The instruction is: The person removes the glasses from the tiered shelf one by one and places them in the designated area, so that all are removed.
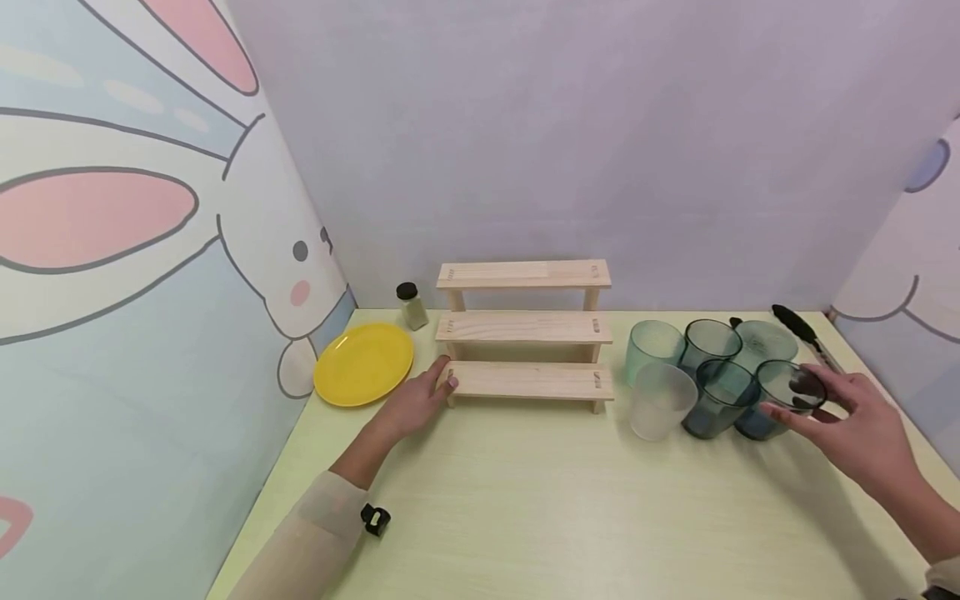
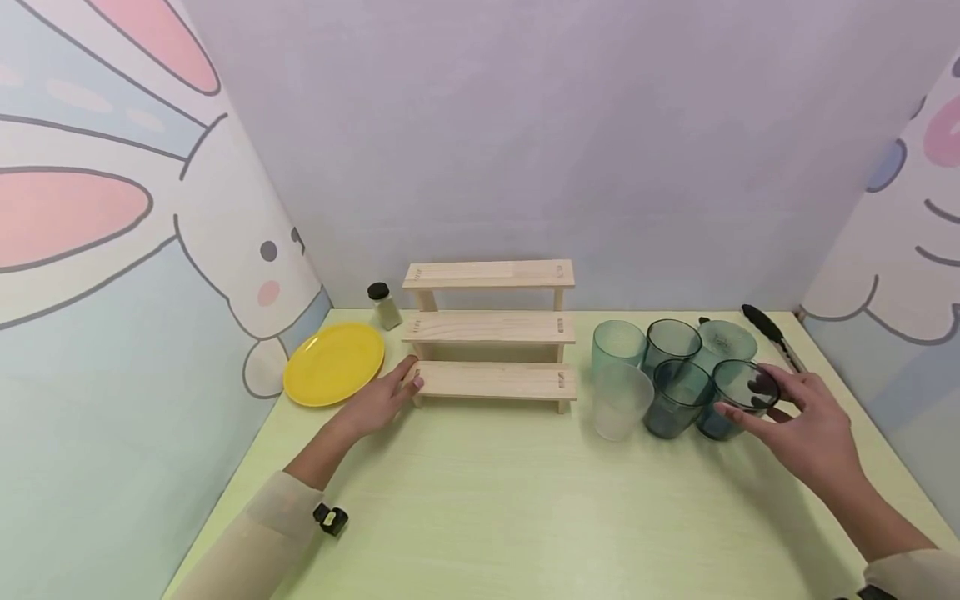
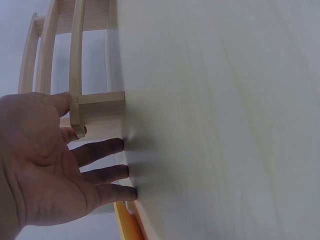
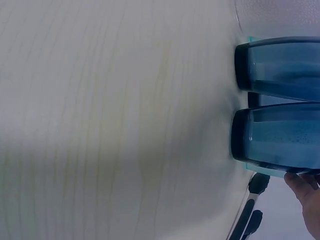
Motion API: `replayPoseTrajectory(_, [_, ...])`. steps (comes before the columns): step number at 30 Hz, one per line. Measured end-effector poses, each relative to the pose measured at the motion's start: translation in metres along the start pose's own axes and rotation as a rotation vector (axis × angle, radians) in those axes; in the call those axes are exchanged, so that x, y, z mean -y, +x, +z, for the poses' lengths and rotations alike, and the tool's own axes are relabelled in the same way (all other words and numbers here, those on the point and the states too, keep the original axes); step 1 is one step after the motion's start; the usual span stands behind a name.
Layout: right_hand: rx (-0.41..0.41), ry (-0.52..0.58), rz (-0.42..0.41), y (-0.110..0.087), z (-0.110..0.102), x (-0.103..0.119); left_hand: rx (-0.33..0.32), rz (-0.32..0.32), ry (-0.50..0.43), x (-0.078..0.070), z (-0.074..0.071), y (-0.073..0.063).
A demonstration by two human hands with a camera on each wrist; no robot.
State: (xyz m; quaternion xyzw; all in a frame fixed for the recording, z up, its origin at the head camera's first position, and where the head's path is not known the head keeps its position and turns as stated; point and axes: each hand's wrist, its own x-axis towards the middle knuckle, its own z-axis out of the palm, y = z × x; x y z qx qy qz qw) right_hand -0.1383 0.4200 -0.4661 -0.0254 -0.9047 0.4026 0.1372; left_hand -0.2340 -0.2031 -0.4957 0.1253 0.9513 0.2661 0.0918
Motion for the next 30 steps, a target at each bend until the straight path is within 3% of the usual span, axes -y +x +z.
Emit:
replayPoseTrajectory(10, [0.001,0.024,-0.055,0.001,0.005,-0.003,0.0,0.011,0.026,0.011,0.008,0.006])
replayPoseTrajectory(14, [-0.009,0.032,-0.073,0.001,0.006,-0.003,0.012,-0.011,0.016,0.003,0.002,0.003])
replayPoseTrajectory(18, [0.004,0.056,-0.066,0.001,0.006,-0.002,0.042,-0.05,-0.053,-0.012,-0.007,-0.002])
replayPoseTrajectory(25, [0.019,0.065,-0.04,-0.005,0.006,-0.004,0.042,-0.004,-0.094,0.005,-0.004,0.004])
replayPoseTrajectory(28, [0.027,0.048,-0.031,-0.006,0.006,-0.004,0.038,-0.017,-0.145,-0.002,-0.015,-0.002])
replayPoseTrajectory(30, [0.031,0.024,-0.026,-0.006,0.006,-0.002,0.016,-0.026,-0.13,-0.005,-0.022,-0.005])
